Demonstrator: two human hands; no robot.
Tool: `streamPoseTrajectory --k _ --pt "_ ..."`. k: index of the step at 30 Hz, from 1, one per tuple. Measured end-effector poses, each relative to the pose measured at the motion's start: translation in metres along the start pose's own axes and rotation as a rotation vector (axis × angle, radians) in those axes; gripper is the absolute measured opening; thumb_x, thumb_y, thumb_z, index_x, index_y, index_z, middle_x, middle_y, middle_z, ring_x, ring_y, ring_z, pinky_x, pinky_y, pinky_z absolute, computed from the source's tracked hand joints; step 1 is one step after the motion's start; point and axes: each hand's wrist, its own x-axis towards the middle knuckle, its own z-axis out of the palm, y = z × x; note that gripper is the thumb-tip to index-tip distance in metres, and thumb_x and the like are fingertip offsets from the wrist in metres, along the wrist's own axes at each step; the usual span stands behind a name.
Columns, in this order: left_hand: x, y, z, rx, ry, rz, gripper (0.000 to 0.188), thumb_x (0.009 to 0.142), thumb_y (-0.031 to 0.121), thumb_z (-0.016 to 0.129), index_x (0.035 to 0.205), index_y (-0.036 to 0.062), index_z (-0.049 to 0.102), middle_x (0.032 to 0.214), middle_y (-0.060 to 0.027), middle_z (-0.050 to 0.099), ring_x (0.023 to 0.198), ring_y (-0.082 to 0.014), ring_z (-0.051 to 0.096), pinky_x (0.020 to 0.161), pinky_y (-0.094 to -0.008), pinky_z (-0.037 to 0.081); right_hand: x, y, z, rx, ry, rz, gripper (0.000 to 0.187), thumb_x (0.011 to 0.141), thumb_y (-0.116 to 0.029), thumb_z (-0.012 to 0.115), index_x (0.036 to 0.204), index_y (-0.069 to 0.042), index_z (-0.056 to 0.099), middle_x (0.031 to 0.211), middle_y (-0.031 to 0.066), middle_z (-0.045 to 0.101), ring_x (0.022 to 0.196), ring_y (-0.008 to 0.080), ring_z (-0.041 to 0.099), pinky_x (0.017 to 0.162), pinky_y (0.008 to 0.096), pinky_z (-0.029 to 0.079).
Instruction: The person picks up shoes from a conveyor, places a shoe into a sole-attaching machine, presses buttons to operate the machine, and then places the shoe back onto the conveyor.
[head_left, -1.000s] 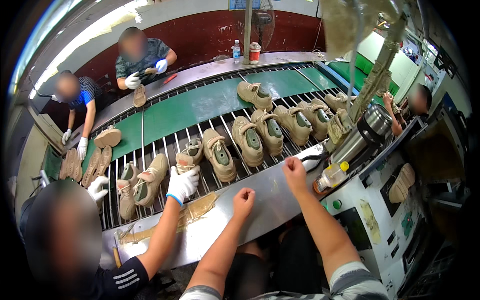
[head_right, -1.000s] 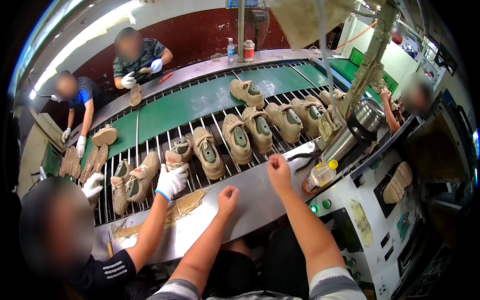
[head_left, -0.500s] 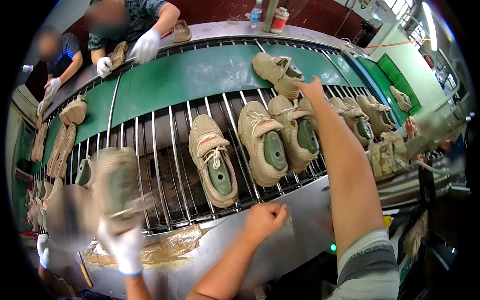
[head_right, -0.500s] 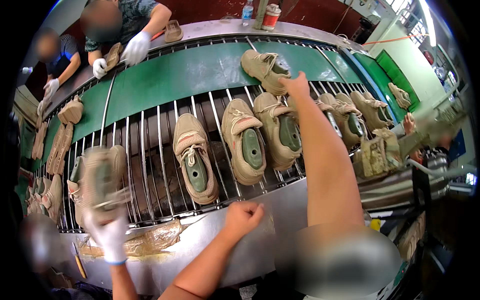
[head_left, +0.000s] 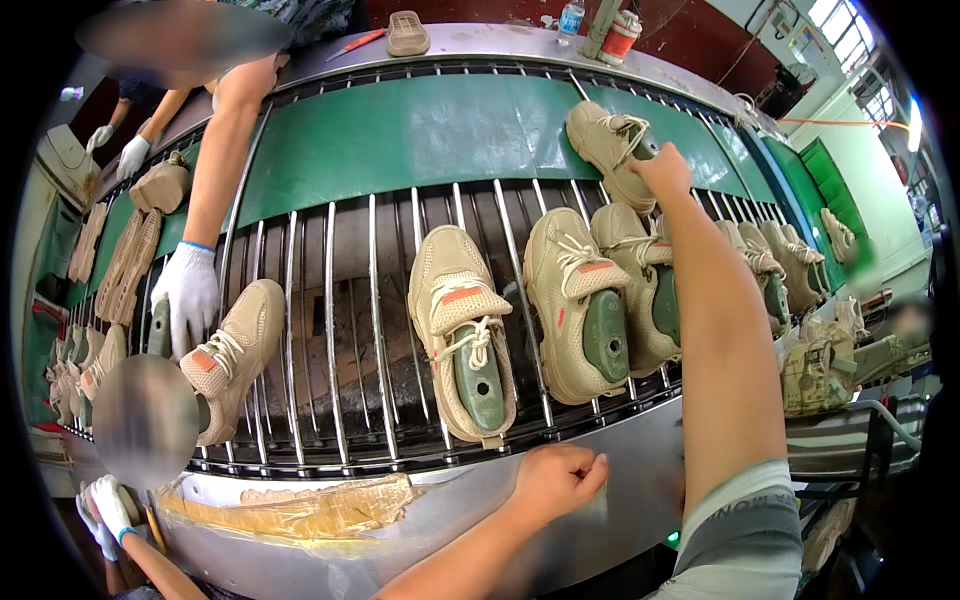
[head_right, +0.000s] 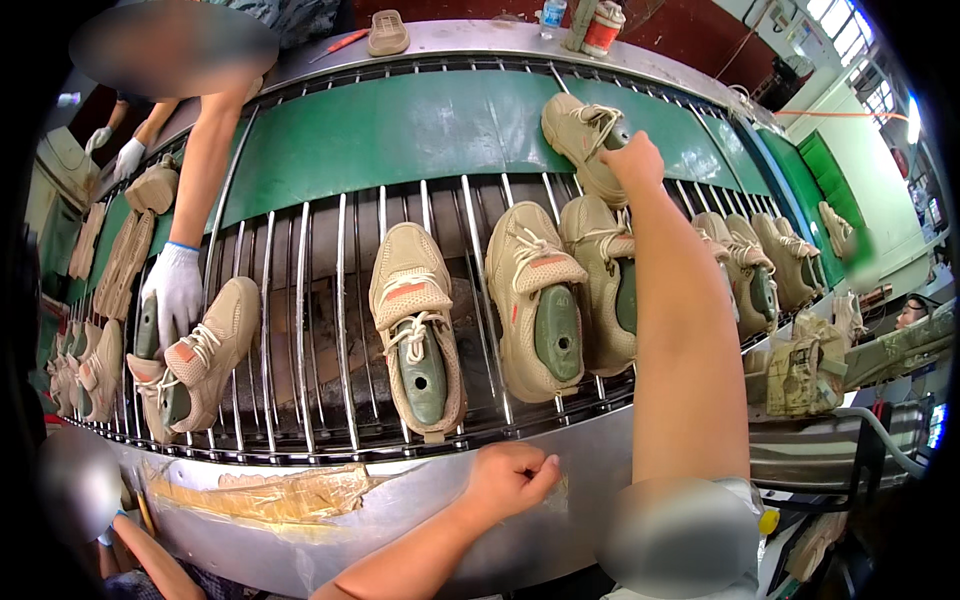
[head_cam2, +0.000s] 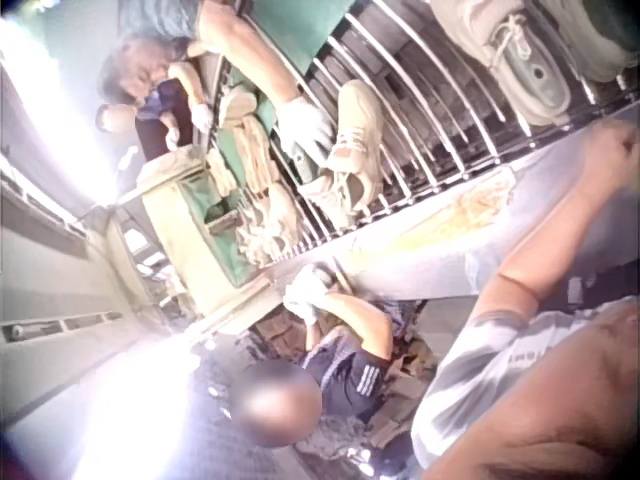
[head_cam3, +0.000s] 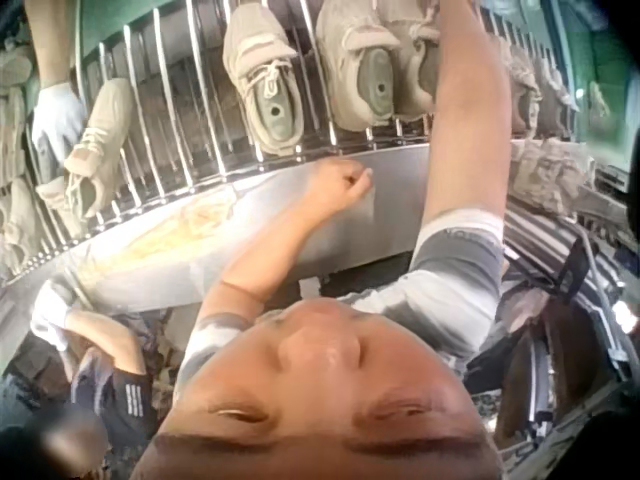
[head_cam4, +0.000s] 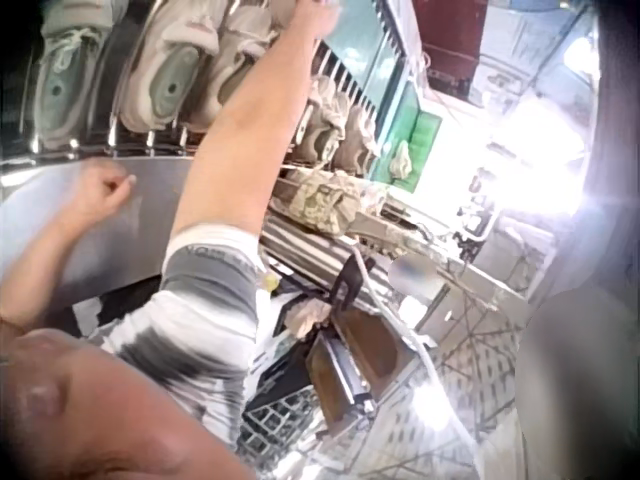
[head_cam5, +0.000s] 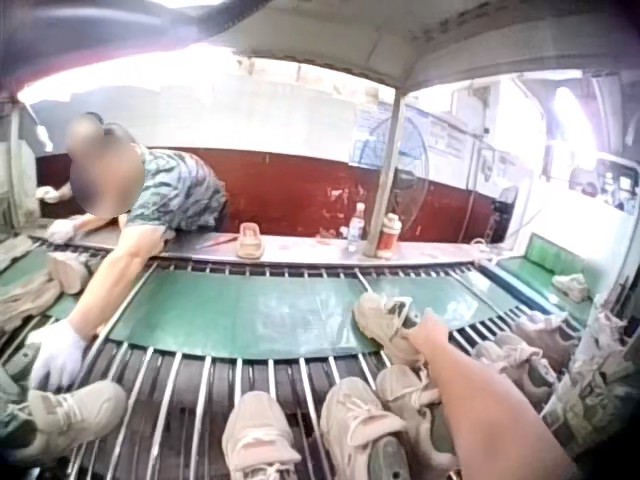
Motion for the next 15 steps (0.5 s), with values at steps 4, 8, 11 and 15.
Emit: streamPoseTrajectory --k 4,8,11,15 --pt "-0.005 0.001 -0.003 -0.009 0.008 -0.023 0.036 0.080 0.019 0.065 0.051 0.0051 0.048 0.050 -0.0110 0.049 0.046 -0.0297 0.051 0.045 -0.0386 0.040 -0.012 -0.034 -0.046 -0.076 0.104 -0.145 0.056 0.066 -0.038 0.076 0.105 -0.002 0.057 0.098 0.0212 0.067 0.095 0.0358 0.066 0.082 0.0435 0.053" --pt "-0.010 0.000 -0.005 0.013 0.030 -0.012 0.035 0.081 0.022 0.063 0.054 0.0044 0.052 0.052 -0.0124 0.051 0.048 -0.0307 0.052 0.046 -0.0391 0.042 -0.017 -0.064 -0.121 -0.253 0.141 -0.351 0.040 0.072 -0.025 0.066 0.104 -0.002 0.057 0.098 0.0211 0.068 0.092 0.0359 0.066 0.079 0.0441 0.053" --pt "-0.012 0.008 -0.008 -0.050 0.007 -0.116 0.033 0.082 0.024 0.063 0.058 0.0028 0.055 0.055 -0.0137 0.053 0.050 -0.0322 0.053 0.049 -0.0388 0.043 -0.032 -0.066 -0.173 -0.371 0.111 -0.414 0.038 0.072 -0.023 0.066 0.103 -0.002 0.060 0.100 0.0211 0.067 0.095 0.0357 0.066 0.082 0.0452 0.052" --pt "-0.017 0.005 -0.004 -0.030 -0.022 -0.142 0.031 0.082 0.026 0.063 0.063 0.0010 0.056 0.058 -0.0157 0.054 0.052 -0.0306 0.053 0.054 -0.0376 0.044 -0.101 -0.067 -0.246 -0.389 0.142 -0.417 0.041 0.071 -0.023 0.067 0.105 -0.003 0.059 0.099 0.0213 0.067 0.095 0.0367 0.065 0.083 0.0446 0.052"
